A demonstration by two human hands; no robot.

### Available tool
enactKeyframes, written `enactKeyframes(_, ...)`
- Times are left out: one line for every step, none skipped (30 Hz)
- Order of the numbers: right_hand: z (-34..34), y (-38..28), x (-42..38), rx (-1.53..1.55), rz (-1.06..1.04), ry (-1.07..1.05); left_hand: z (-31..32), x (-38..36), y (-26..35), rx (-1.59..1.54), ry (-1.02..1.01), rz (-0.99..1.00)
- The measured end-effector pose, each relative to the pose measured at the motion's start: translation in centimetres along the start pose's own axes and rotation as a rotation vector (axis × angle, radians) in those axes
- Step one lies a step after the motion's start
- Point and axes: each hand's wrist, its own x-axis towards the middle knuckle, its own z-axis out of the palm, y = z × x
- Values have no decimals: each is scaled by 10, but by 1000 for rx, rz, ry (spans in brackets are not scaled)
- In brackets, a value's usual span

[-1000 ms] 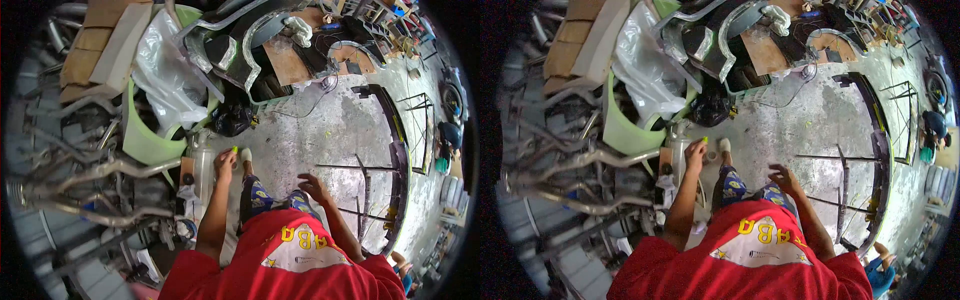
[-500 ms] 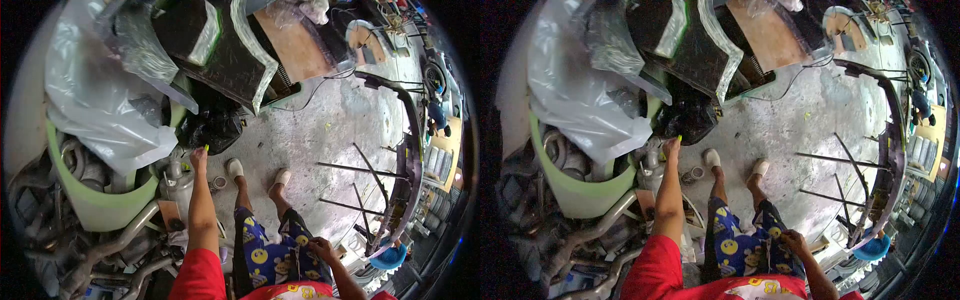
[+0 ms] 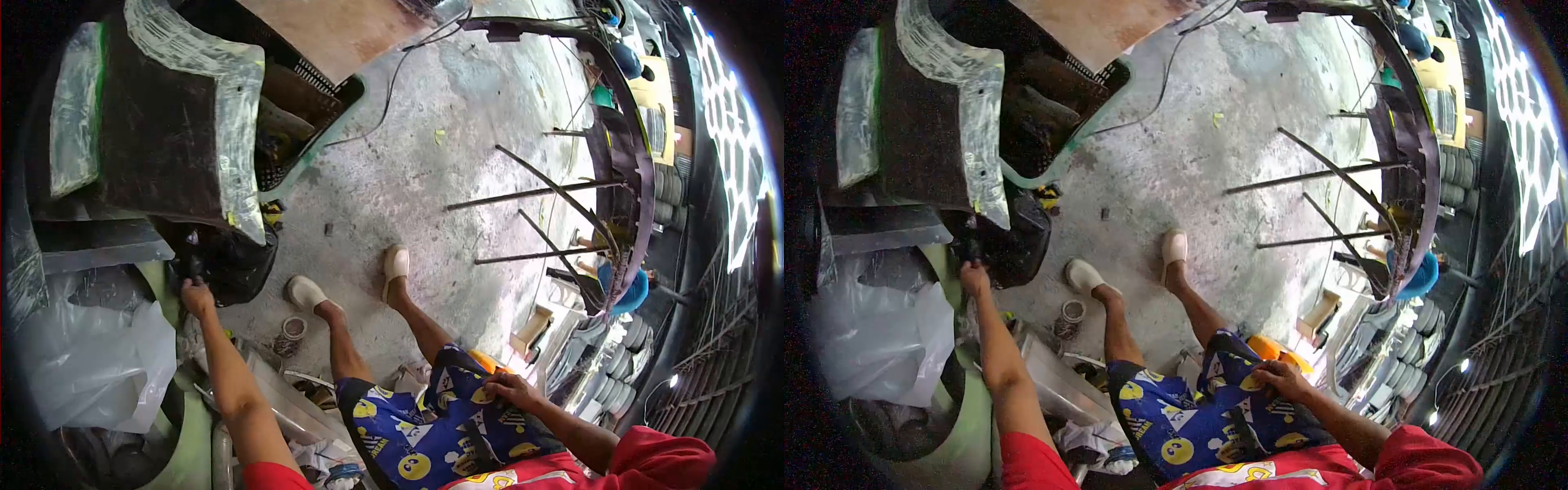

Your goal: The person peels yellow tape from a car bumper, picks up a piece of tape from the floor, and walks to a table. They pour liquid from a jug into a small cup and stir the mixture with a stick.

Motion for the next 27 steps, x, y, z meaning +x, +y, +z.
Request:
enactKeyframes(1,-1,-1,3,5,-3,3,19,-24,-202,181,38)
enactKeyframes(3,-2,-1,7,3,-12,-3,29,-41,-401,370,78)
enactKeyframes(4,2,1,5,35,-20,-25,19,-43,1,566,206)
enactKeyframes(3,-5,0,7,31,-42,-23,19,-51,19,579,202)
enactKeyframes(2,-12,-2,13,58,-39,-17,18,-58,-632,578,122)
enactKeyframes(5,-17,-3,16,86,-46,-28,19,-71,-1274,545,37)
enactKeyframes(3,-14,-2,-13,47,-18,-51,-11,-41,-1007,512,0)
enactKeyframes(5,-23,-5,84,87,-12,-47,-5,-64,-645,470,94)
enactKeyframes(4,-10,3,43,-19,-5,-51,-15,-54,-1126,588,163)
enactKeyframes(1,6,11,12,-130,20,-77,-40,-31,-1550,493,255)
enactKeyframes(0,6,14,10,-140,-13,-101,-79,12,-1461,569,141)
enactKeyframes(-7,5,12,18,-129,1,-116,-105,51,-1385,623,29)
enactKeyframes(-14,-3,3,31,-116,31,-119,-110,58,-1392,618,41)
enactKeyframes(-24,-13,-2,40,-125,39,-122,-119,64,-1176,663,30)
enactKeyframes(-31,-37,-9,74,-101,55,-124,-128,67,-953,704,22)
enactKeyframes(-39,-58,-11,113,-73,71,-119,-128,62,-951,697,40)
enactKeyframes(-49,-72,-9,108,-71,122,-108,-122,52,-848,716,76)
enactKeyframes(-55,-90,-12,129,-157,131,-99,-117,54,-760,716,124)
enactKeyframes(-68,-68,8,80,-250,116,-98,-128,65,-757,626,140)
enactKeyframes(-77,-50,28,159,-253,86,-95,-140,75,-760,525,166)
enactKeyframes(-80,-58,29,322,-168,28,-75,-135,79,-1021,406,145)
enactKeyframes(-83,-38,50,202,-299,16,-60,-149,103,-1082,327,166)
enactKeyframes(-87,-50,59,132,-280,-12,-59,-169,136,-1008,142,150)
enactKeyframes(-87,-38,92,254,-354,-94,-42,-182,174,-999,123,168)
enactKeyframes(-90,-50,108,184,-340,-117,-26,-196,201,-886,-74,273)
enactKeyframes(-94,-67,122,98,-412,-119,-9,-212,225,-767,-256,364)
enactKeyframes(-105,-95,132,49,-377,-162,16,-220,254,-724,-392,330)
